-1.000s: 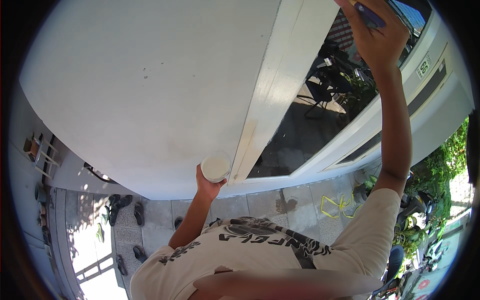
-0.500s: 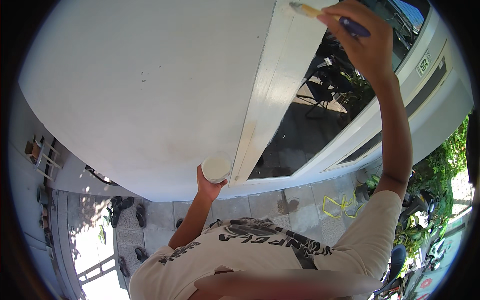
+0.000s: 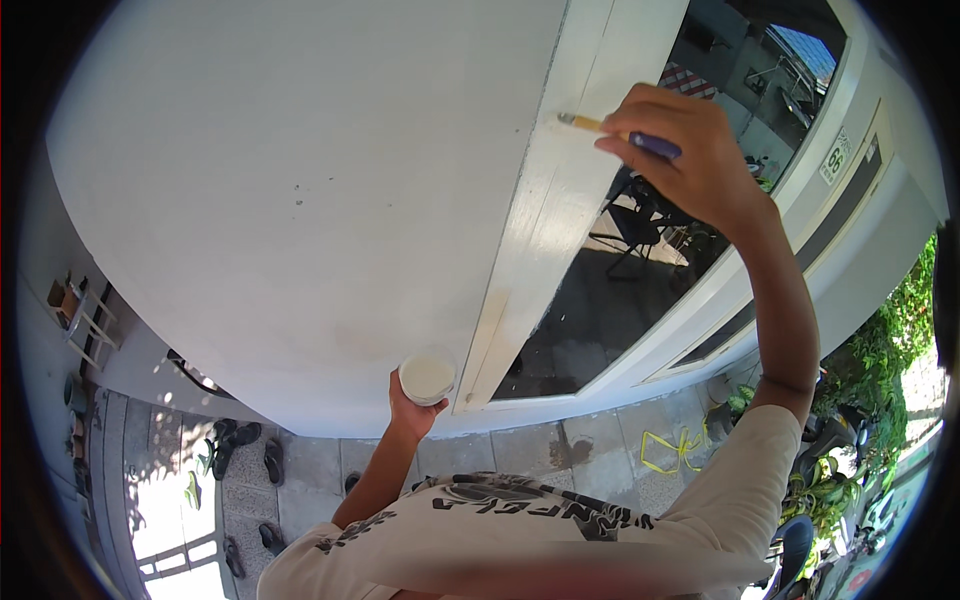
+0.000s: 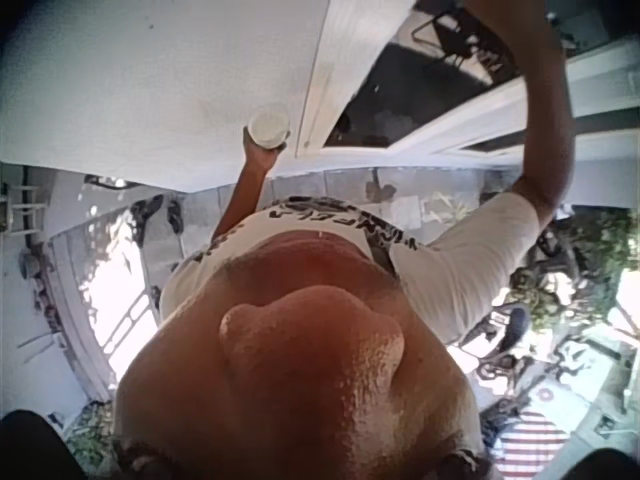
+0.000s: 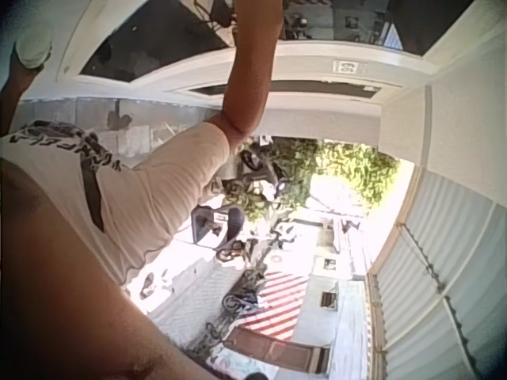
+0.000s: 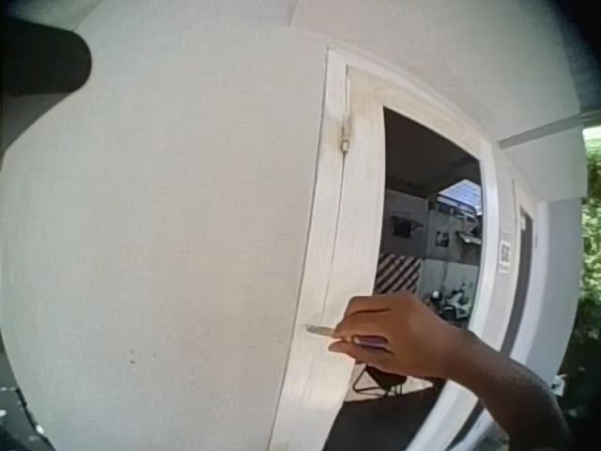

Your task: The person paints a white door frame using a small paint brush dipped into a cup of paint.

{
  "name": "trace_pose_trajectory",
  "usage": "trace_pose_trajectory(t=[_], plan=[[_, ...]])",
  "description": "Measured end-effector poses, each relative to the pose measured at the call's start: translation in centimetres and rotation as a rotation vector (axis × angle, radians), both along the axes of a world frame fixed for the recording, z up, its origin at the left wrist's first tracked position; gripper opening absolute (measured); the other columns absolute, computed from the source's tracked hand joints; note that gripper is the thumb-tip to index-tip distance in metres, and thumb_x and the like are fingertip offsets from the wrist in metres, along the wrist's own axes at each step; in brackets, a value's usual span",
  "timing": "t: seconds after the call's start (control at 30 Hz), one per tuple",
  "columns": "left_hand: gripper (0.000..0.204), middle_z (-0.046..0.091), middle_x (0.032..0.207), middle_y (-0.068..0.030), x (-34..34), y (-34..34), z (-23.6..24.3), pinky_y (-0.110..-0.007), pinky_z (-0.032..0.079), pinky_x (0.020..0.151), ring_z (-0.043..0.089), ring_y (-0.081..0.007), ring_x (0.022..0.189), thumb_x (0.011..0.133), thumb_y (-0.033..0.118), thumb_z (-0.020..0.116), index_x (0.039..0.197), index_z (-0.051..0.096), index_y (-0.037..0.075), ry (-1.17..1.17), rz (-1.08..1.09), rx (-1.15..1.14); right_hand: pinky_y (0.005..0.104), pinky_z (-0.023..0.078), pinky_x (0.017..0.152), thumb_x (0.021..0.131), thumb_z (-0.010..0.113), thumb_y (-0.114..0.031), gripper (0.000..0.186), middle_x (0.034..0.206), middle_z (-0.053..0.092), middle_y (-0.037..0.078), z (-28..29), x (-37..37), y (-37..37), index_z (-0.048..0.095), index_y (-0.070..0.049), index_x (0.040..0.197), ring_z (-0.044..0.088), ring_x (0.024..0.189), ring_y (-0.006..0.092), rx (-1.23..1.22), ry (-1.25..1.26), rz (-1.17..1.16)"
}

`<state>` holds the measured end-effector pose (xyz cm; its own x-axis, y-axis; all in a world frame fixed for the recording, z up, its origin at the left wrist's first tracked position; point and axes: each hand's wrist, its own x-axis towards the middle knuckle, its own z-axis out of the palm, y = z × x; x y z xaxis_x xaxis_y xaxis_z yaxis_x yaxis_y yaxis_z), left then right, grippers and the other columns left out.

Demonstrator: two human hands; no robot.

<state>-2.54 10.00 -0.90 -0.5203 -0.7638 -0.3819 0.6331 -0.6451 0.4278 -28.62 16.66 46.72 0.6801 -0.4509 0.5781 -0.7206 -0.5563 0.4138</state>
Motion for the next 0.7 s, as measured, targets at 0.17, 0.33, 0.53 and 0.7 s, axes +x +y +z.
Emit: trace_pose_trajectory(t=[0.17,0.33,0.53,0.7], plan=[[0.066,0.069,0.108,-0.0096,-0.3,-0.2,-0.5,-0.036,0.050,0.067,0.066,-0.0269,0.094,0.095,0.068,0.030,0.125,0.062,0.019,0.011,-0.019,-0.019,0.0284,0.051,0.060,0.086,0.078,-0.010,0.013,0.084,0.069,0.011,8.0,0.8,0.8,0.072,0.001,0.090,0.066,0.068,0.0214,-0.366,0.017,-0.049],[0.060,0.069,0.112,-0.0051,-0.5,-0.7,-1.3,-0.038,0.050,0.069,0.067,-0.0277,0.097,0.093,0.066,0.035,0.124,0.062,0.022,0.039,-0.049,-0.020,0.0280,0.053,0.063,0.088,0.078,-0.013,0.012,0.087,0.070,0.009,7.4,-0.5,-0.3,0.072,-0.003,0.091,0.069,0.072,0.0220,-0.617,0.179,0.095],[0.055,0.070,0.114,-0.0013,0.5,-0.8,-2.0,-0.040,0.050,0.069,0.067,-0.0291,0.100,0.091,0.063,0.041,0.124,0.062,0.025,0.047,-0.034,-0.012,0.0326,0.052,0.062,0.089,0.075,-0.019,0.018,0.081,0.063,0.009,-0.2,2.2,0.5,0.070,-0.002,0.087,0.065,0.068,0.0257,0.091,0.020,0.022],[0.056,0.070,0.115,-0.0022,-0.3,-1.1,-1.8,-0.040,0.050,0.069,0.067,-0.0303,0.100,0.091,0.064,0.041,0.125,0.062,0.024,0.072,-0.065,-0.030,0.0278,0.052,0.061,0.086,0.079,-0.012,0.013,0.081,0.067,0.008,6.4,-0.7,-0.7,0.070,-0.003,0.088,0.067,0.070,0.0221,-0.284,0.060,0.014]])
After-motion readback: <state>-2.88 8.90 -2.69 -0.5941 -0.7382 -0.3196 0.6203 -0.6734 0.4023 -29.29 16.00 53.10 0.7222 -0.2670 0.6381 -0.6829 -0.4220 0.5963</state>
